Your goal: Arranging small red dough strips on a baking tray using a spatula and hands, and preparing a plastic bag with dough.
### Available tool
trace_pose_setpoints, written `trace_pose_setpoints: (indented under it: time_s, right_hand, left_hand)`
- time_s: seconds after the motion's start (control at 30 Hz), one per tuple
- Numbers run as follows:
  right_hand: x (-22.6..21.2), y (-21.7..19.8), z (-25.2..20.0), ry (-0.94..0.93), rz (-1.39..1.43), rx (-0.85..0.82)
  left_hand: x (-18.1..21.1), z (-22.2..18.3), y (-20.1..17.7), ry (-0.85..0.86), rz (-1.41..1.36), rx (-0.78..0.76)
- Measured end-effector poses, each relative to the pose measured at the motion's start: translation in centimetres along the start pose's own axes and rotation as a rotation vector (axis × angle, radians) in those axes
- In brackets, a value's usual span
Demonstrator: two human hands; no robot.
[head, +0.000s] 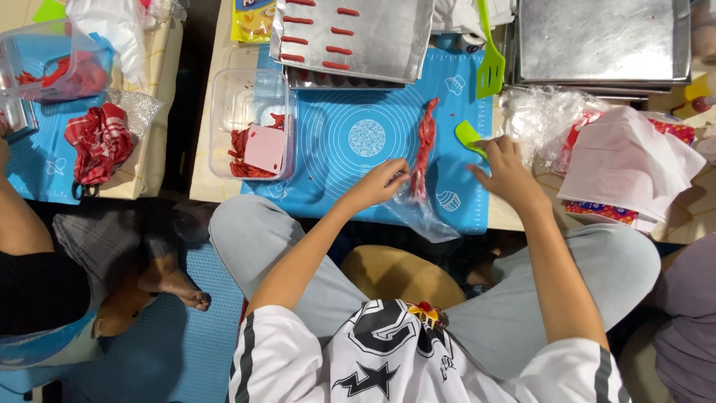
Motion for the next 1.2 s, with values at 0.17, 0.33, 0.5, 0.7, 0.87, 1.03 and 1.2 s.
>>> trace_pose_setpoints:
  time_s: [0.17, 0.33, 0.5, 0.7, 0.87, 1.03, 1.2]
  right_hand:
    - [-8.7, -4.3, 4.1, 0.203, 0.681, -0.082]
    - [-11.3, -1.7, 3.0, 0.065, 0.397, -0.152]
    - [-11.8, 2.5, 2.9, 0.118, 0.469, -0.199]
    - [-7.0, 1.6, 2.6, 0.401, 0.721, -0.173]
    - [-4.5, 1.0, 2.8, 0.530, 0.805, -0.023]
    - [-4.3, 3.1, 3.0, 0.527, 0.875, 0.048]
    - [-4.3, 1.7, 4.0, 0.546, 1.457, 0.359]
  left_hand:
    - [2.8, 1.4, 0.1, -0.024, -0.152, -0.017]
    - [0.5, 3.1, 0.4, -0.027, -0.296, 0.024]
    - [-1.4, 2.5, 0.9, -0.086, -0.639, 0.027]
    - [0.4, 1.9, -0.3, -0.094, -0.429, -0.097]
    - [-1.6, 1.6, 2.3, -0.202, -0.198, -0.148]
    - [-1.0, 1.2, 4.1, -0.367, -0.229, -0.220]
    - [2.1, 0.3, 3.2, -0.453, -0.190, -0.278]
Point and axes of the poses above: each hand's wrist, its own z-axis towards the middle knuckle, its own y-axis out of the palm, x = y × z, the point moved 9 cm from there along z, towards the middle knuckle, and after that the axes turned 11 degrees about -y, right-handed, at the moved point
